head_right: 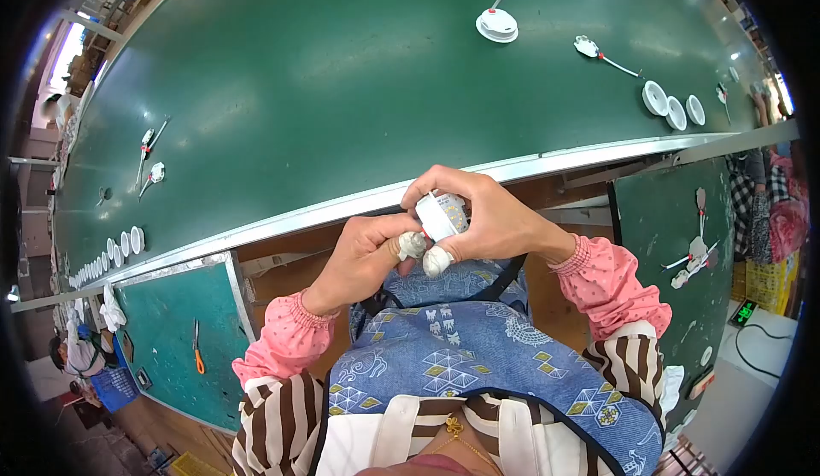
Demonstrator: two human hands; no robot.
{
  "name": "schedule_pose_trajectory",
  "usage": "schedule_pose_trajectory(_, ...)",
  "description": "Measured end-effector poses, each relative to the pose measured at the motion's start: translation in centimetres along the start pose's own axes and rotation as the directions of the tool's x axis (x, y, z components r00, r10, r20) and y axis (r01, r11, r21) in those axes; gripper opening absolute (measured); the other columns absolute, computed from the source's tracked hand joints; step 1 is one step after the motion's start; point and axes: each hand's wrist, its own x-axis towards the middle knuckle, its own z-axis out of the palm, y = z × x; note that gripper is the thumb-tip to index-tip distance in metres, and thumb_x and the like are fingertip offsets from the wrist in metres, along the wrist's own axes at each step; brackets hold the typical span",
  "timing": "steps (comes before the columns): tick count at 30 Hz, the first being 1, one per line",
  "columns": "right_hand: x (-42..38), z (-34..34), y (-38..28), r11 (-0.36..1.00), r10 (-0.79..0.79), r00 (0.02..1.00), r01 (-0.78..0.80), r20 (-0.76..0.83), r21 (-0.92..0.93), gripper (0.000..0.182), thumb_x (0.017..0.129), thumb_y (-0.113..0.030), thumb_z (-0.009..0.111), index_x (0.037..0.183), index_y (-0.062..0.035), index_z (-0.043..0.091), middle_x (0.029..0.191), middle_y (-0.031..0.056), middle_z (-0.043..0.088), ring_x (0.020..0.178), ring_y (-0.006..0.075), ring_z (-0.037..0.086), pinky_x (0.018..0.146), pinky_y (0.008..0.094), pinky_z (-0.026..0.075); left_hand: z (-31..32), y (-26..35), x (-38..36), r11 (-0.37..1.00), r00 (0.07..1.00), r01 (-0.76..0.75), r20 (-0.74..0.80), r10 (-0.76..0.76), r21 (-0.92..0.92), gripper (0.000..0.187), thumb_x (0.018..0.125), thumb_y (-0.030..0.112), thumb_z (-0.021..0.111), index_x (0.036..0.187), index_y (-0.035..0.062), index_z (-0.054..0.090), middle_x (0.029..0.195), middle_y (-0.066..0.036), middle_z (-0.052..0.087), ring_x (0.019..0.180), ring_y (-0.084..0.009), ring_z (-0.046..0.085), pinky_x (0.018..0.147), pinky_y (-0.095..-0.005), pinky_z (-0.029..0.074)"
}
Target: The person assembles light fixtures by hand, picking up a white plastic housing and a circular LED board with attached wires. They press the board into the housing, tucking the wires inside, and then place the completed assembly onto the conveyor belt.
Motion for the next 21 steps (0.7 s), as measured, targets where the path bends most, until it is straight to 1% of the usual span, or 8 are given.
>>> schedule_pose_trajectory(2,-0.3,0.5,-0.1,0.997,0.065,0.998,-0.064,-0.026,0.039,0.064,0.068,-0.040,0.093,0.114,-0.0072,0.062,0.098,0.0014,0.061,0.092,0.0122,0.057,0.081,0.0296,0.047,-0.1,0.0,0.1,0.994,1.000,-0.018,-0.021,0.020,0.111,0.020,0.095,0.001,0.052,0.100,0.0014,0.072,0.068,-0.001,0.060,0.061,-0.0082,0.052,0.055,-0.0266,0.043)
schedule_pose_trajectory(3,0.2,0.9,0.5,0.998,0.040,0.999,-0.039,-0.032,0.052,0.064,0.068,-0.039,0.093,0.114,-0.0072,0.063,0.097,0.0010,0.061,0.091,0.0118,0.057,0.080,0.0293,0.047,-0.7,0.1,0.1,0.986,0.999,-0.032,-0.038,0.038,0.161,0.020,0.095,0.000,0.052,0.099,0.0015,0.072,0.067,-0.001,0.059,0.060,-0.0077,0.052,0.055,-0.0266,0.042)
schedule_pose_trajectory(6,-0.5,1.4,0.5,0.998,0.046,0.998,-0.044,-0.046,0.048,0.061,0.067,-0.035,0.093,0.113,-0.0073,0.063,0.096,0.0004,0.061,0.090,0.0111,0.056,0.079,0.0290,0.046,-0.1,-1.0,-0.3,0.979,0.990,-0.107,-0.070,0.121,0.175,0.021,0.095,0.000,0.051,0.100,0.0022,0.072,0.064,0.000,0.057,0.059,-0.0062,0.050,0.054,-0.0262,0.041)
schedule_pose_trajectory(9,-0.5,0.9,1.1,0.993,0.078,0.995,-0.072,-0.062,0.088,0.060,0.068,-0.033,0.093,0.113,-0.0074,0.063,0.096,0.0002,0.061,0.090,0.0106,0.056,0.078,0.0286,0.046,0.6,-0.1,-0.5,0.987,0.996,0.057,-0.083,-0.045,0.153,0.021,0.096,0.000,0.051,0.100,0.0019,0.071,0.064,0.000,0.057,0.059,-0.0067,0.051,0.055,-0.0261,0.042)
schedule_pose_trajectory(12,-0.9,1.2,1.0,1.000,-0.008,0.998,0.009,-0.056,0.018,0.059,0.068,-0.031,0.092,0.113,-0.0069,0.063,0.097,0.0004,0.061,0.090,0.0100,0.056,0.078,0.0281,0.046,0.7,0.7,-1.2,0.989,0.993,0.117,-0.043,-0.113,0.094,0.020,0.096,0.001,0.051,0.100,0.0018,0.071,0.064,-0.001,0.057,0.060,-0.0068,0.051,0.055,-0.0260,0.042)
schedule_pose_trajectory(15,-1.1,1.4,1.0,0.999,0.006,0.998,-0.003,-0.066,0.049,0.056,0.069,-0.028,0.091,0.113,-0.0068,0.063,0.098,0.0002,0.062,0.090,0.0095,0.056,0.079,0.0275,0.046,0.7,-0.6,-0.7,0.991,0.998,-0.013,-0.061,0.022,0.130,0.020,0.096,0.001,0.051,0.100,0.0015,0.071,0.064,-0.001,0.057,0.060,-0.0069,0.051,0.055,-0.0261,0.042)
schedule_pose_trajectory(18,-1.5,1.9,1.4,0.966,0.106,0.992,-0.085,-0.074,0.245,0.064,0.065,-0.029,0.095,0.114,-0.0044,0.062,0.098,-0.0004,0.061,0.087,0.0073,0.056,0.076,0.0259,0.047,1.3,-2.0,-0.6,0.981,0.982,-0.147,-0.101,0.160,0.127,0.021,0.096,0.000,0.051,0.102,0.0015,0.070,0.065,-0.001,0.057,0.060,-0.0072,0.052,0.055,-0.0263,0.043)
schedule_pose_trajectory(21,-1.3,2.3,1.2,0.877,0.236,0.969,-0.180,-0.072,0.445,0.066,0.065,-0.032,0.096,0.113,-0.0034,0.061,0.100,-0.0006,0.061,0.088,0.0074,0.056,0.077,0.0255,0.047,1.8,-2.5,-0.5,0.978,0.971,-0.144,-0.168,0.169,0.154,0.021,0.096,-0.001,0.051,0.102,0.0021,0.070,0.065,-0.001,0.057,0.060,-0.0074,0.052,0.055,-0.0266,0.043)
